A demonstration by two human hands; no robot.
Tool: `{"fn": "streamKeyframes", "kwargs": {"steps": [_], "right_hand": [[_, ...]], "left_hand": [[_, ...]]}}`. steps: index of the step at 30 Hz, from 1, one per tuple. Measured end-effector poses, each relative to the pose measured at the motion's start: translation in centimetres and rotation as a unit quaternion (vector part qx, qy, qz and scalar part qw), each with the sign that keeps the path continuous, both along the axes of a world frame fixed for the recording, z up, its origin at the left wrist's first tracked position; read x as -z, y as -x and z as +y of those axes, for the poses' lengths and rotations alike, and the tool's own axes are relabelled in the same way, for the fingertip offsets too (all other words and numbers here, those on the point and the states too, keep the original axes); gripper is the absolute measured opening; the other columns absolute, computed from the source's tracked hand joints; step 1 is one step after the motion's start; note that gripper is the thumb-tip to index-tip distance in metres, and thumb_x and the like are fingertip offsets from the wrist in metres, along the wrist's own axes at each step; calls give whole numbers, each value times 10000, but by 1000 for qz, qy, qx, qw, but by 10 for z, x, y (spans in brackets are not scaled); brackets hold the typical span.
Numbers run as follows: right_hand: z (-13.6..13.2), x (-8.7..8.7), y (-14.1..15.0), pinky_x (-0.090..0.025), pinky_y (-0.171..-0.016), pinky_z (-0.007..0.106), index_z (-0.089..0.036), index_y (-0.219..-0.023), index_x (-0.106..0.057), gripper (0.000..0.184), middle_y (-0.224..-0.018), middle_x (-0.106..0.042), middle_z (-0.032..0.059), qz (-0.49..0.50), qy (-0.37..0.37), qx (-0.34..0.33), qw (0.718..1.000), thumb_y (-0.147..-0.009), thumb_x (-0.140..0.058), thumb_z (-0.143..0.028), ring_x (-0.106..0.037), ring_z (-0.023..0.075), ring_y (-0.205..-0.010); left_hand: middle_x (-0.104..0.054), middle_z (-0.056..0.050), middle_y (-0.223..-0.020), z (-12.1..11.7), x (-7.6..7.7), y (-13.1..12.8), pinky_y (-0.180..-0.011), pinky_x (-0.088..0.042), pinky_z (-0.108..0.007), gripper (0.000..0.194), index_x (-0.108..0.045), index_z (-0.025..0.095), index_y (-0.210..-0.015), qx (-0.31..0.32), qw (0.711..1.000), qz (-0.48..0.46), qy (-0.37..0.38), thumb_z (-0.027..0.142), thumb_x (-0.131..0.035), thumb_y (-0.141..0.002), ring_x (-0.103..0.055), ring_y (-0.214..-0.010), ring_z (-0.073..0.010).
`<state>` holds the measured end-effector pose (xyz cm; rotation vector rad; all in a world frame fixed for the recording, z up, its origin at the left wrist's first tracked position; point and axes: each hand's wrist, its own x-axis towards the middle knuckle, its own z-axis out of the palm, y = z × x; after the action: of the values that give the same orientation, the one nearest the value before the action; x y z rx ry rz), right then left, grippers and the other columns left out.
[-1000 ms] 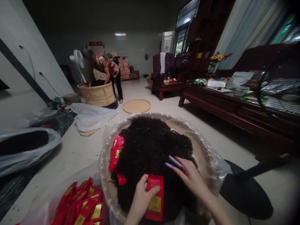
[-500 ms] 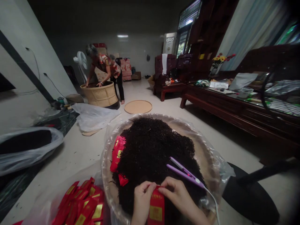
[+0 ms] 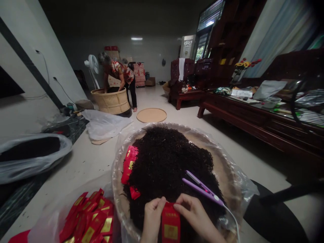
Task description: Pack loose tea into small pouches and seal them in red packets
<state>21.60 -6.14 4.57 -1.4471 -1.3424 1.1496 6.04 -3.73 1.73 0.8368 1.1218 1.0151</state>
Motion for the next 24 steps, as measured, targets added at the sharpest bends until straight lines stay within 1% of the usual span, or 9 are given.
{"fn": "streamKeyframes", "kwargs": {"steps": [3,6,9,12,15,19,21,23,24], "right_hand": [[3,-9,-3,-414,-552,258,-184,-647,-605,316,-604,-593,-3,15,-12,17,1000,-766,-636,-474,-524,156,-591],[9,-26,8,-403,-467,242,-202,-705,-584,386,-603,-568,-16,78,-22,68,994,-754,-649,-579,-519,147,-540],[16,-46,34,-476,-497,261,-215,-830,-588,416,-741,-640,19,177,-36,41,983,-747,-658,-617,-607,175,-617],[20,-55,58,-544,-714,345,-226,-999,-600,381,-998,-688,76,225,-55,-30,972,-792,-650,-542,-674,224,-849],[22,-42,62,-507,-801,356,-213,-909,-664,198,-929,-692,66,149,-73,-47,985,-800,-643,-377,-654,226,-884],[25,-6,45,-432,-614,291,-205,-665,-660,49,-689,-578,5,63,-73,24,995,-655,-612,-209,-548,176,-659],[25,8,35,-373,-564,268,-205,-612,-616,46,-620,-505,-24,94,-48,70,992,-592,-584,-178,-475,151,-601],[25,16,25,-328,-535,250,-208,-609,-580,80,-579,-443,-51,164,-12,115,980,-543,-592,-164,-409,128,-563],[25,17,22,-320,-530,243,-210,-625,-573,116,-575,-422,-62,216,7,135,967,-527,-613,-162,-385,117,-550]], "left_hand": [[-749,-117,-755,-3,-9,6,-653,-520,-294,573,-752,120,-785,-43,996,-76,33,672,-696,-645,-670,-662,-205],[-754,-133,-952,-7,-5,8,-698,-538,-327,580,-707,163,-1022,-167,977,-122,45,618,-703,-662,-700,-783,-237],[-735,-38,-792,-7,6,7,-564,-500,-262,422,-685,189,-937,-246,959,-139,26,502,-717,-656,-668,-660,-189],[-674,0,-634,-2,10,10,-434,-404,-219,345,-651,174,-838,-251,952,-176,27,414,-730,-604,-579,-488,-137],[-686,-28,-662,3,5,18,-419,-364,-202,369,-617,167,-930,-236,948,-205,57,415,-700,-669,-547,-446,-112],[-673,-25,-669,2,8,18,-430,-365,-188,402,-573,168,-1016,-257,949,-175,50,437,-669,-734,-547,-452,-98],[-696,-57,-755,4,15,15,-443,-392,-194,413,-569,159,-1044,-248,962,-109,22,422,-662,-739,-587,-507,-113],[-712,-104,-859,14,21,18,-469,-445,-219,367,-591,151,-1033,-213,976,30,-45,408,-612,-772,-643,-598,-152],[-713,-127,-920,22,22,21,-498,-480,-243,326,-613,151,-1011,-187,971,121,-91,393,-573,-796,-670,-669,-182]]}}
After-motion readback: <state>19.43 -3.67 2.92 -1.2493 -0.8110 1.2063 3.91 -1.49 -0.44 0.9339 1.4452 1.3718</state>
